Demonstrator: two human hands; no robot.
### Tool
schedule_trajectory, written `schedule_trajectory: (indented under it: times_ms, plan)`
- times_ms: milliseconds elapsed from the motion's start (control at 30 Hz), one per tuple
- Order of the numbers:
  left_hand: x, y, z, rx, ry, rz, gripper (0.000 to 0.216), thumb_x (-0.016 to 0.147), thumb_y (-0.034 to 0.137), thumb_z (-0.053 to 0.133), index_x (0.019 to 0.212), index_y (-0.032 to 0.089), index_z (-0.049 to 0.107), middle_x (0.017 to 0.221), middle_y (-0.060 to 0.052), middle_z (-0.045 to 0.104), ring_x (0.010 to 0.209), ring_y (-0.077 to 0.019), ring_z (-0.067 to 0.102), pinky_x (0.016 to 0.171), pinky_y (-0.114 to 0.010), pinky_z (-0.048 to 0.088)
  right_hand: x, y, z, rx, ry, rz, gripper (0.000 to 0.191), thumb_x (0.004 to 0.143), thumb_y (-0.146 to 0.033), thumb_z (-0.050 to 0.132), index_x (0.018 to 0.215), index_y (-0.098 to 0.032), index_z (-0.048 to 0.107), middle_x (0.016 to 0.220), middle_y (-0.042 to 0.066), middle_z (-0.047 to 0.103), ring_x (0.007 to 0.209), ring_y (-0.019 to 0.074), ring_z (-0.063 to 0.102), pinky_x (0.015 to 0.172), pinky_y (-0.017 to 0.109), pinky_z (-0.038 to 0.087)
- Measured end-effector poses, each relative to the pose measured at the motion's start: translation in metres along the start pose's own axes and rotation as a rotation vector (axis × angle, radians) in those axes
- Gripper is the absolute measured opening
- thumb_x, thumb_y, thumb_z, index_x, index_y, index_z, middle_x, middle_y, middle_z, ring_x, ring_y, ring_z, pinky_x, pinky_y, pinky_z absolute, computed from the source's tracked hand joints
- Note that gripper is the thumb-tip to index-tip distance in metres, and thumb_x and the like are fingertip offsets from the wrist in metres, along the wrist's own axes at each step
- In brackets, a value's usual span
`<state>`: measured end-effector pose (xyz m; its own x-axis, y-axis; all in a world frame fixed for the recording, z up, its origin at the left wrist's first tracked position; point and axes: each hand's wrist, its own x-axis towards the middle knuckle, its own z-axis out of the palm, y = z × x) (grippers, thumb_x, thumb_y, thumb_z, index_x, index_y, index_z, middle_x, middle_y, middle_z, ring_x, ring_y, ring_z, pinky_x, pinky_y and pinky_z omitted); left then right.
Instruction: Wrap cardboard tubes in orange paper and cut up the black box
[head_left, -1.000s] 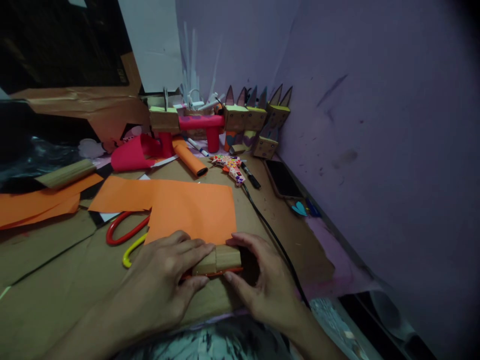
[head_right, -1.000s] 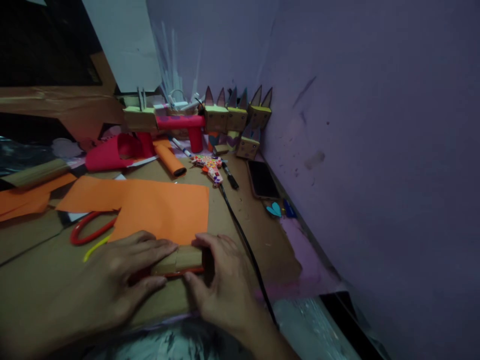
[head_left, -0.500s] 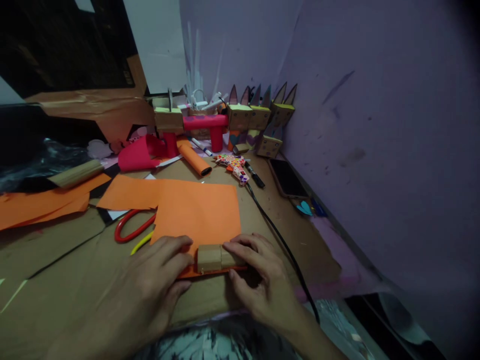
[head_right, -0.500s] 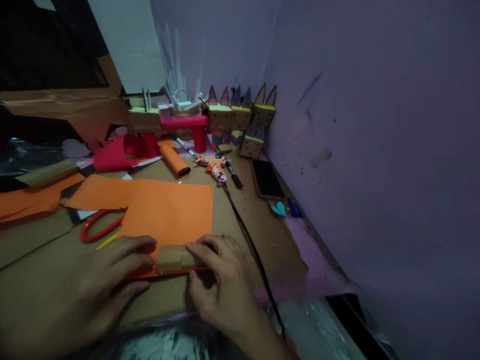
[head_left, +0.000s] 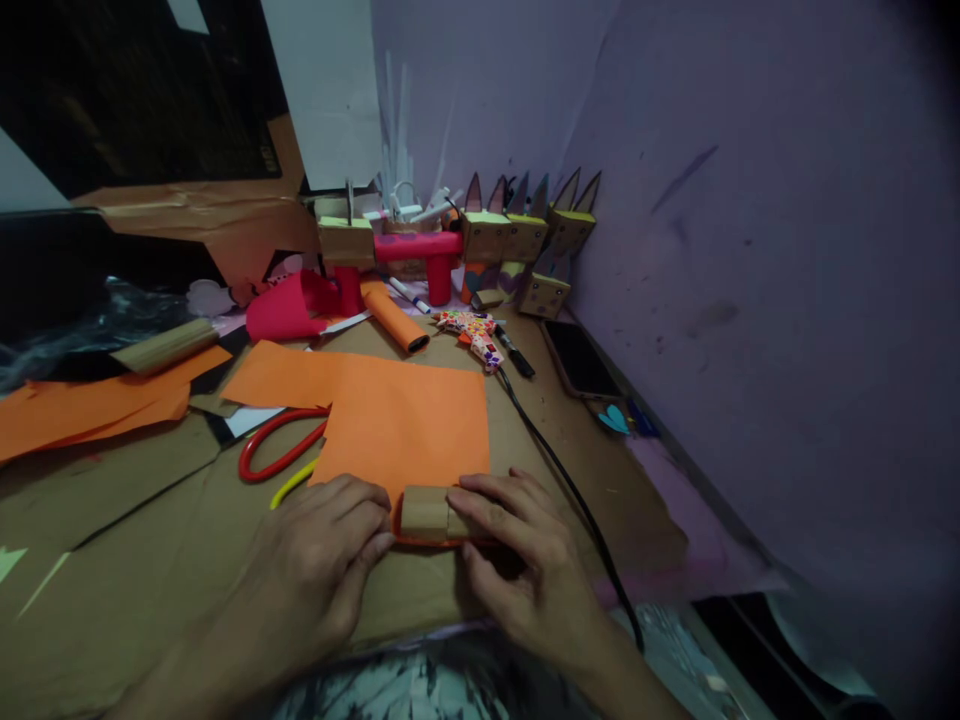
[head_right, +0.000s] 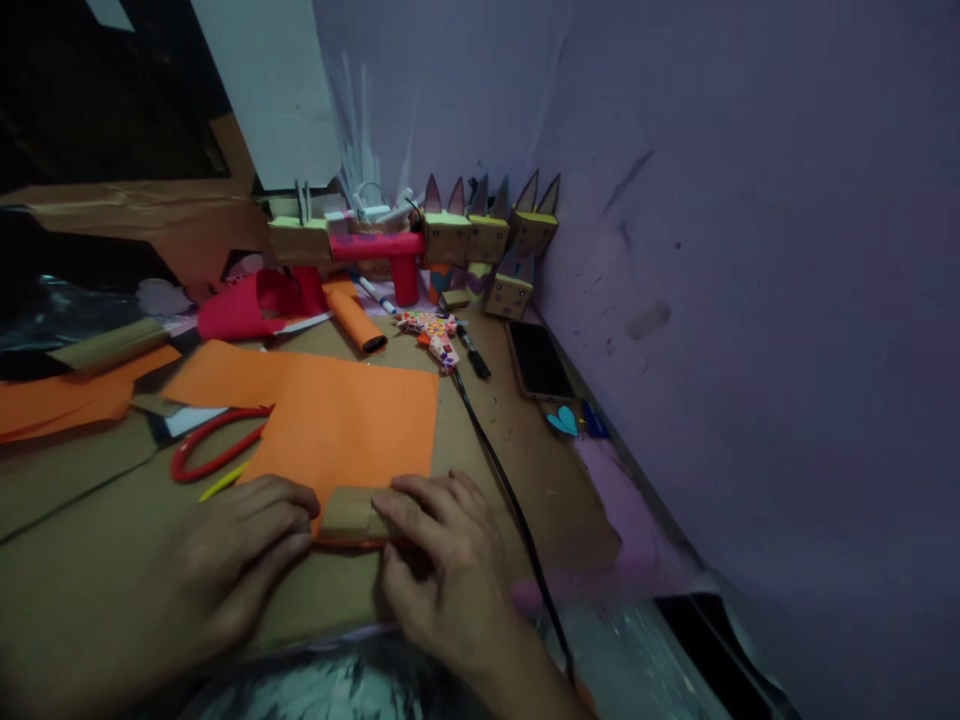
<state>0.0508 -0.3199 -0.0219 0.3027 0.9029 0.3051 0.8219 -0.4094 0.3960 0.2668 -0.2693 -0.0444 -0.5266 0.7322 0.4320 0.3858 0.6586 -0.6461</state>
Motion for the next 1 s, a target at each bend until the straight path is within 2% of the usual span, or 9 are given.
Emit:
schedule_trajectory:
  times_ms: [467,800,1000]
  plan:
    - [0.001,-0.005,0.003,0.085,0.025,-0.006,0.019,0.090,0.018,0.039,0.081,0.018,0.056,0.080,-0.004,0.058,0.075,-0.0173,0.053,0.066,-0.030,0.041,0.007,-0.002,-0.002,0.061,0.017,0.029,0.040,0.067,-0.007,0.060,0.102,-0.025,0.066,0.103,0.002,0.068,0.094,0.0191,0.061,0.097,0.042,0.034]
    - [-0.003,-0.008,-0.003,0.048,-0.058,0.022,0.017,0.090,0.017,0.041,0.079,0.018,0.053,0.084,-0.005,0.057,0.077,-0.0174,0.051,0.065,-0.031,0.039,0.007,-0.001,-0.003,0.083,0.020,0.020,0.035,0.065,-0.008,0.062,0.096,-0.024,0.068,0.100,0.003,0.070,0.089,0.0187,0.064,0.097,0.042,0.034]
    - [-0.003,-0.006,-0.009,0.054,-0.087,0.037,0.016,0.090,0.016,0.040,0.081,0.019,0.053,0.086,-0.005,0.058,0.077,-0.0170,0.054,0.065,-0.030,0.042,0.005,-0.001,-0.002,0.088,0.029,0.018,0.038,0.063,-0.007,0.060,0.095,-0.024,0.068,0.101,0.003,0.070,0.091,0.0187,0.064,0.098,0.041,0.034]
